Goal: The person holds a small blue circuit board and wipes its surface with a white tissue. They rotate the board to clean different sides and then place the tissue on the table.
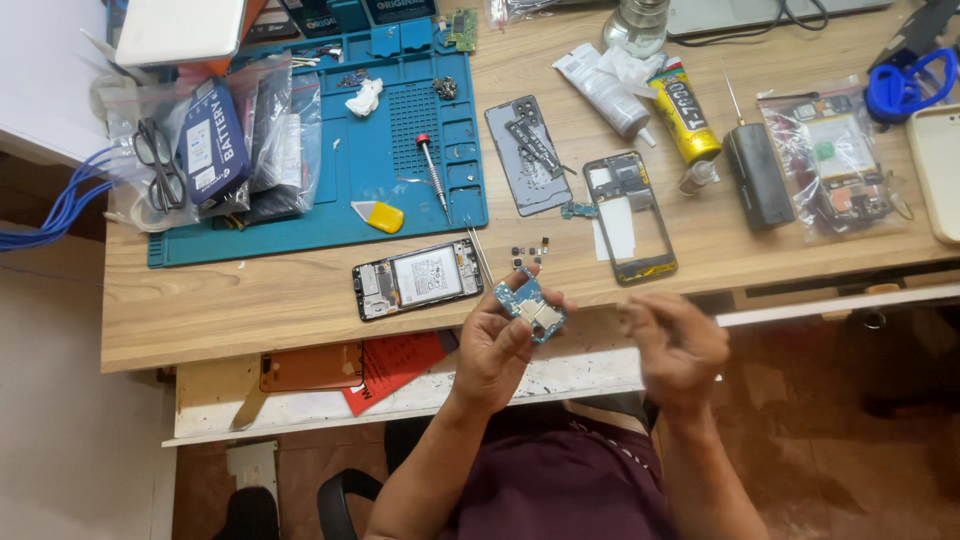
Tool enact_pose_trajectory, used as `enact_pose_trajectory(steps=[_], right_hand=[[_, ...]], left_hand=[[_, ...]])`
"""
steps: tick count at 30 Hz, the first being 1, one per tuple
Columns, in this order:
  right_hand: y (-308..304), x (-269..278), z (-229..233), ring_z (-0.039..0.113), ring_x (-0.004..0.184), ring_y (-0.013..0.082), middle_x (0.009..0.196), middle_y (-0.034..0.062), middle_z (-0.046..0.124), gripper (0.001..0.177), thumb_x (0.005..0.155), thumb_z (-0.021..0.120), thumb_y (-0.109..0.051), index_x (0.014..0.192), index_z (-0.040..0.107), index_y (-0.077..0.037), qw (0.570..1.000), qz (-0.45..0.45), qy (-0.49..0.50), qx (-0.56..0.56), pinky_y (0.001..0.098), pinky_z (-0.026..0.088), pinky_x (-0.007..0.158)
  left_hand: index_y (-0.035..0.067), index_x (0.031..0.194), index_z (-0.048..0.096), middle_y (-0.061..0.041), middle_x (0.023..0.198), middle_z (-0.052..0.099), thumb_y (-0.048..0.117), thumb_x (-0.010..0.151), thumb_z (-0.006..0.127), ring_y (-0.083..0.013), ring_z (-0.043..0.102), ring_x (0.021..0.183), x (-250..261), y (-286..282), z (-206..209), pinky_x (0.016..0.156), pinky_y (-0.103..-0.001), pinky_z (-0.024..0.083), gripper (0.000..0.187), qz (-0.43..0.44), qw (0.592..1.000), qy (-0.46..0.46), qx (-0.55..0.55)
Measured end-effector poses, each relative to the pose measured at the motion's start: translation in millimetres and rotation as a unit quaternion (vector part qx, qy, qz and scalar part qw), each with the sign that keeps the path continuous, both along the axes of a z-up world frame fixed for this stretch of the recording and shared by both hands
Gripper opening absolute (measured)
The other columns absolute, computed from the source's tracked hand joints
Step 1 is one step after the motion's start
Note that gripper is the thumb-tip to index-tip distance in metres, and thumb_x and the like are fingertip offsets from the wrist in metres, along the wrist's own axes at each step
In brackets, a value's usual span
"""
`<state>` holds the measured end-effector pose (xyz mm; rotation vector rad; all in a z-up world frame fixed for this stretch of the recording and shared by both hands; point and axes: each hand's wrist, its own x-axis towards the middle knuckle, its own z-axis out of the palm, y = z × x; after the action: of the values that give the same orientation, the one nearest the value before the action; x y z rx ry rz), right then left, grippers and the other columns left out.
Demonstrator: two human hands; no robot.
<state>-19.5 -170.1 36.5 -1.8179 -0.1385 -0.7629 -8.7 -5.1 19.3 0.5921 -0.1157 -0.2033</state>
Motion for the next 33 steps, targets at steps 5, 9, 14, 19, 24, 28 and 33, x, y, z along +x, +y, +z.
enact_pose_trajectory(steps=[5, 9, 14, 19, 24, 28, 33], right_hand=[[-56, 37, -25, 0.058, 0.059, 0.0186, 0.069, 0.0123, 0.063, 0.006, 0.09, 0.065, 0.003, 0.084, 0.066, 0.004, 0.993, -0.084, 0.055, -0.064, 0.028, 0.046, 0.059], [-73, 58, -28, 0.061, 0.067, 0.0225, 0.074, 0.0145, 0.062, 0.011, 0.095, 0.06, 0.0, 0.087, 0.063, 0.007, 0.984, -0.091, 0.107, -0.112, 0.0309, 0.049, 0.064], [-70, 63, -25, 0.057, 0.058, 0.0171, 0.071, 0.0118, 0.06, 0.011, 0.096, 0.061, -0.002, 0.089, 0.062, 0.005, 0.974, -0.118, 0.187, -0.043, 0.026, 0.045, 0.057], [-70, 58, -26, 0.055, 0.06, 0.0154, 0.072, 0.0122, 0.06, 0.011, 0.099, 0.061, -0.003, 0.091, 0.061, 0.005, 0.972, -0.115, 0.202, -0.027, 0.0255, 0.045, 0.059], [-67, 55, -24, 0.052, 0.057, 0.0138, 0.073, 0.0112, 0.059, 0.013, 0.1, 0.061, -0.006, 0.091, 0.06, 0.003, 0.978, -0.112, 0.176, 0.014, 0.0242, 0.044, 0.057], [-70, 56, -30, 0.055, 0.06, 0.015, 0.076, 0.012, 0.06, 0.014, 0.102, 0.061, -0.005, 0.092, 0.06, 0.004, 0.979, -0.113, 0.169, 0.015, 0.0231, 0.048, 0.054], [-69, 58, -34, 0.054, 0.059, 0.0147, 0.076, 0.0116, 0.06, 0.013, 0.103, 0.061, -0.002, 0.092, 0.06, 0.004, 0.983, -0.112, 0.147, 0.01, 0.0236, 0.046, 0.053]], left_hand=[[-0.008, 0.132, 0.033, -0.023, 0.103, 0.058, 0.022, 0.078, 0.068, -0.0333, 0.06, 0.097, 16, 22, 13, 0.066, -0.035, 0.055, 0.07, 0.015, 0.999, -0.002, 0.042], [-0.01, 0.13, 0.034, -0.018, 0.102, 0.06, 0.023, 0.081, 0.072, -0.0321, 0.061, 0.095, 35, 28, 16, 0.089, -0.041, 0.048, 0.071, 0.005, 0.999, -0.015, 0.046], [-0.007, 0.129, 0.037, -0.018, 0.103, 0.06, 0.027, 0.079, 0.073, -0.0317, 0.063, 0.093, 55, 15, 21, 0.089, -0.043, 0.05, 0.07, -0.045, 0.996, -0.009, 0.073], [-0.006, 0.129, 0.037, -0.018, 0.105, 0.058, 0.026, 0.081, 0.069, -0.0328, 0.062, 0.094, 45, 8, 22, 0.09, -0.043, 0.048, 0.066, -0.057, 0.995, -0.024, 0.078], [0.004, 0.143, 0.016, -0.021, 0.104, 0.059, 0.026, 0.083, 0.066, -0.0343, 0.061, 0.096, 18, 23, 23, 0.088, -0.046, 0.05, 0.081, -0.066, 0.998, 0.004, 0.02], [0.01, 0.14, 0.027, -0.021, 0.103, 0.058, 0.027, 0.086, 0.061, -0.032, 0.062, 0.092, 3, 40, 19, 0.078, -0.037, 0.053, 0.066, -0.044, 0.999, 0.007, 0.005], [0.009, 0.135, 0.034, -0.024, 0.101, 0.056, 0.028, 0.087, 0.058, -0.035, 0.061, 0.09, 6, 56, 11, 0.078, -0.044, 0.052, 0.056, -0.005, 0.999, 0.03, -0.031]])
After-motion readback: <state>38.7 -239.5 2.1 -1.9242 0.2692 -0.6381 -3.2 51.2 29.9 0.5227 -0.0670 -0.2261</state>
